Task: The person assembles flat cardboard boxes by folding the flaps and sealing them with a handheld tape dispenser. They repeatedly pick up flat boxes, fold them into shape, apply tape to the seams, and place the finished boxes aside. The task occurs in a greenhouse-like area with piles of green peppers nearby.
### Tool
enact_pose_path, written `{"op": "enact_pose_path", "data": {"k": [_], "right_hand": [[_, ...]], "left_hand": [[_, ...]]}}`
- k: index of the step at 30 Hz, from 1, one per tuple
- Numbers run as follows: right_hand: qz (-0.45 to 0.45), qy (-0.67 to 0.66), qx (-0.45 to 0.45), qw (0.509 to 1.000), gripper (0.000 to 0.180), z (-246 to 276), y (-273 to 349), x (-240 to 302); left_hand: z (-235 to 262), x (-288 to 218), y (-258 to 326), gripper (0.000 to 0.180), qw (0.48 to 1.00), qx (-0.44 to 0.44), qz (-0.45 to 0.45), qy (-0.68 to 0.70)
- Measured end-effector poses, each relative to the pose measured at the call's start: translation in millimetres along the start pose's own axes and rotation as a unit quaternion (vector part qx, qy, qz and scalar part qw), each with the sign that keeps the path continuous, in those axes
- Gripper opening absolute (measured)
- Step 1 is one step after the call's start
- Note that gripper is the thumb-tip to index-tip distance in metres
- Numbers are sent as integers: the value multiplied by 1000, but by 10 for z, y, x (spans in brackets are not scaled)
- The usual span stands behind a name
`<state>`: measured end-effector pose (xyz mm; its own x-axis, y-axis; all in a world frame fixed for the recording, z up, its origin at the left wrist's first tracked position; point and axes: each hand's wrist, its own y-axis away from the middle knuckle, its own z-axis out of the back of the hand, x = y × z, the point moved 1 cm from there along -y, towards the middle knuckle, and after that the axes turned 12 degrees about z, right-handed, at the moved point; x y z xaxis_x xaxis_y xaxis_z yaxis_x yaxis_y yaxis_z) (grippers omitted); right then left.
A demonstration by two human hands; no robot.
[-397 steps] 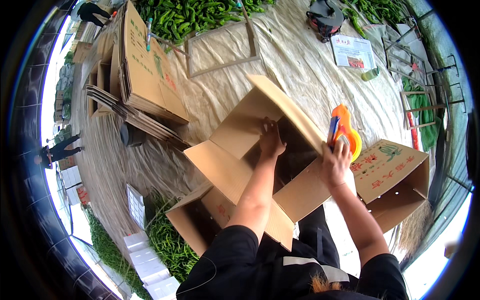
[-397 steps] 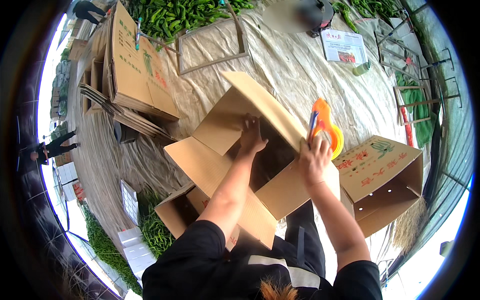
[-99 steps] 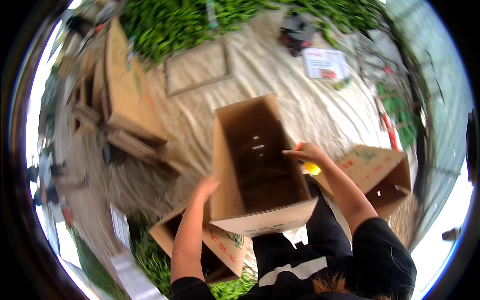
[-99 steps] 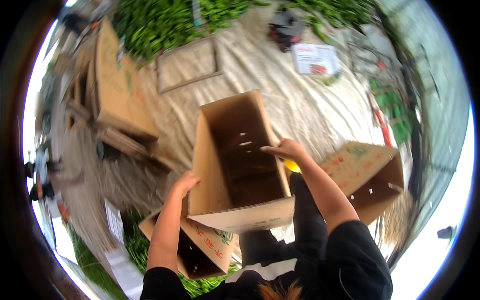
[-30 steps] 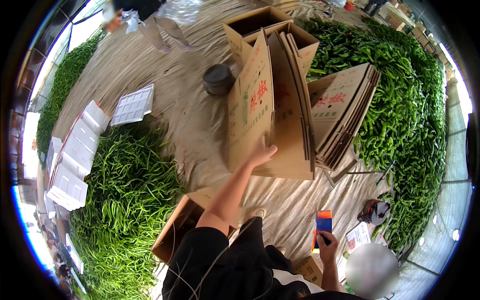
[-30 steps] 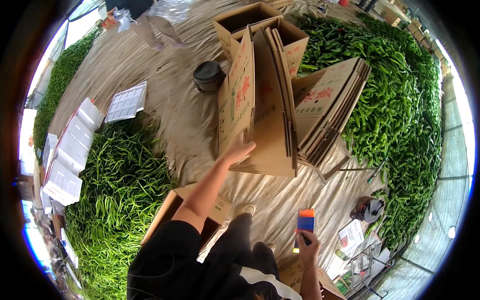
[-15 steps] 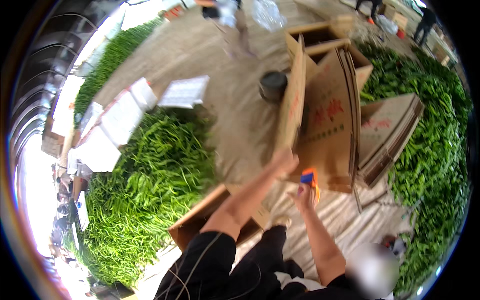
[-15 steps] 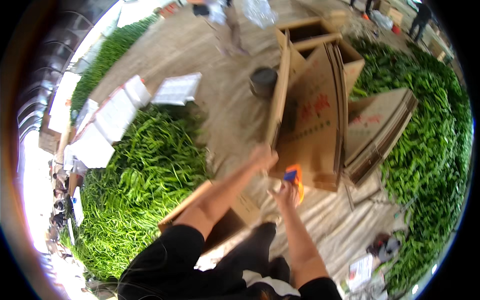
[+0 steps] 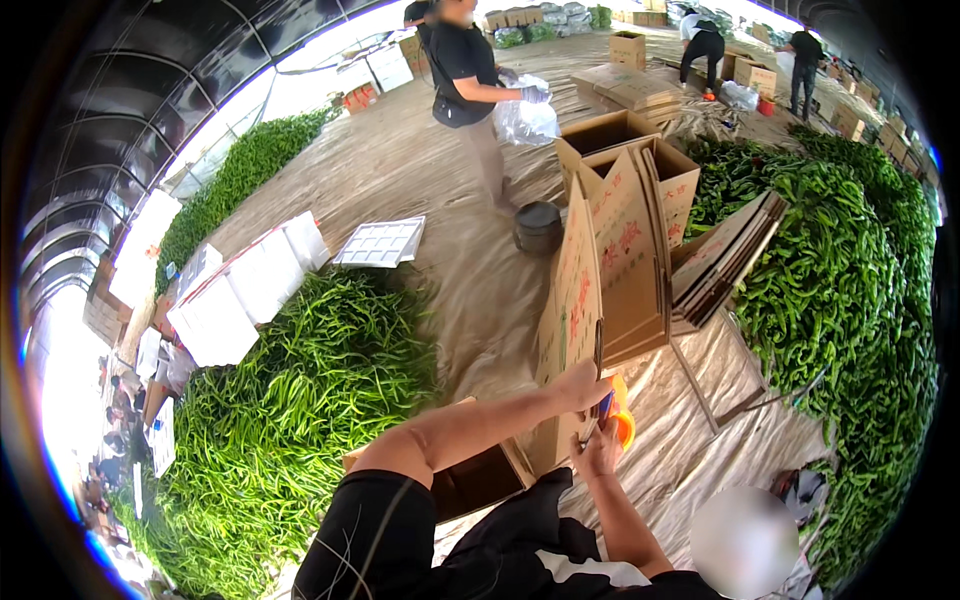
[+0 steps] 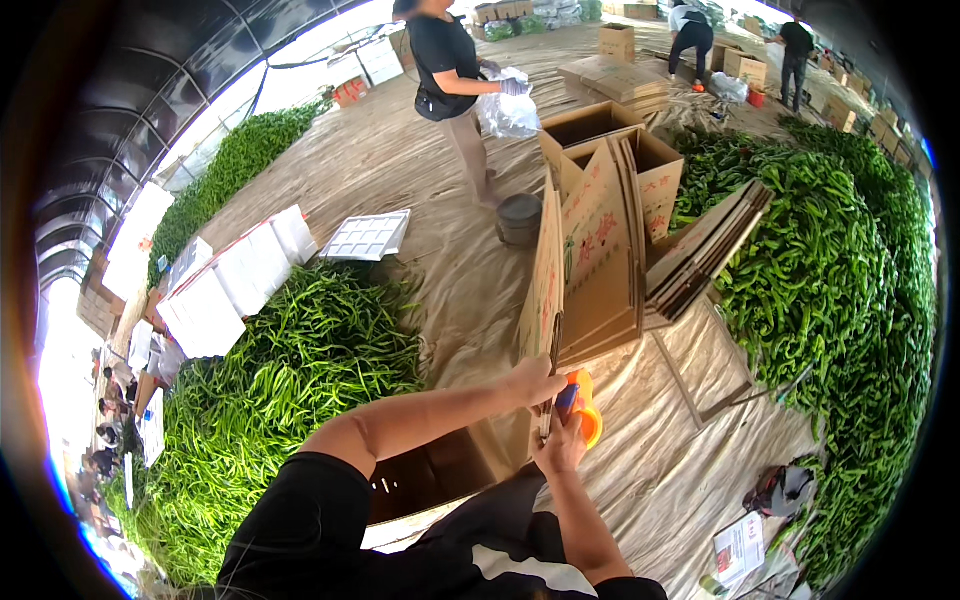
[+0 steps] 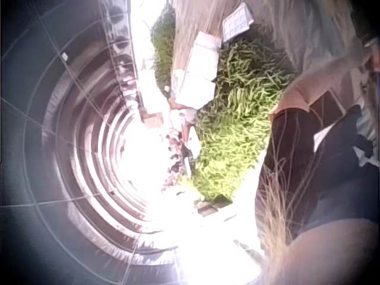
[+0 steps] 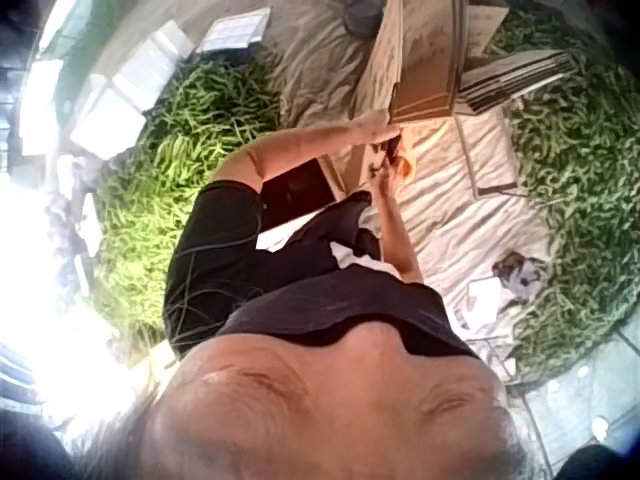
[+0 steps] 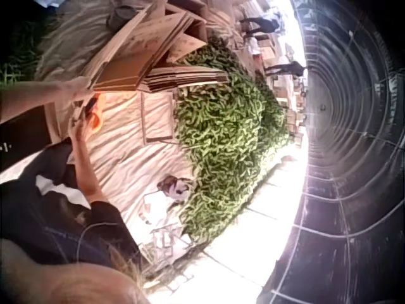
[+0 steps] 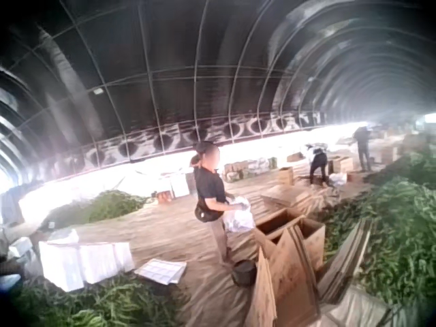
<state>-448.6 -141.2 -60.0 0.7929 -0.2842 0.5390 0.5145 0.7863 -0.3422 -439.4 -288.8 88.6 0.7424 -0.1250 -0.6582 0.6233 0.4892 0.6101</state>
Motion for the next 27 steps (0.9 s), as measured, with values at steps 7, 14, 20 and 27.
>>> {"op": "enact_pose_path", "data": {"k": [7, 14, 20, 27], "right_hand": [[68, 66, -36, 995, 41, 1447, 449, 366], [24, 97, 10, 995, 21, 2209, 926, 916], [-30, 157, 114, 980, 29, 2169, 1543, 1207], [-65, 189, 50, 978, 25, 2145, 1936, 1265]], "left_hand": [[-35, -617, 968, 45, 976, 169, 59, 126], [-34, -349, 1254, 46, 917, 342, 148, 139], [-497, 645, 893, 47, 856, 428, 229, 175], [-955, 740, 906, 46, 864, 371, 201, 275]]}}
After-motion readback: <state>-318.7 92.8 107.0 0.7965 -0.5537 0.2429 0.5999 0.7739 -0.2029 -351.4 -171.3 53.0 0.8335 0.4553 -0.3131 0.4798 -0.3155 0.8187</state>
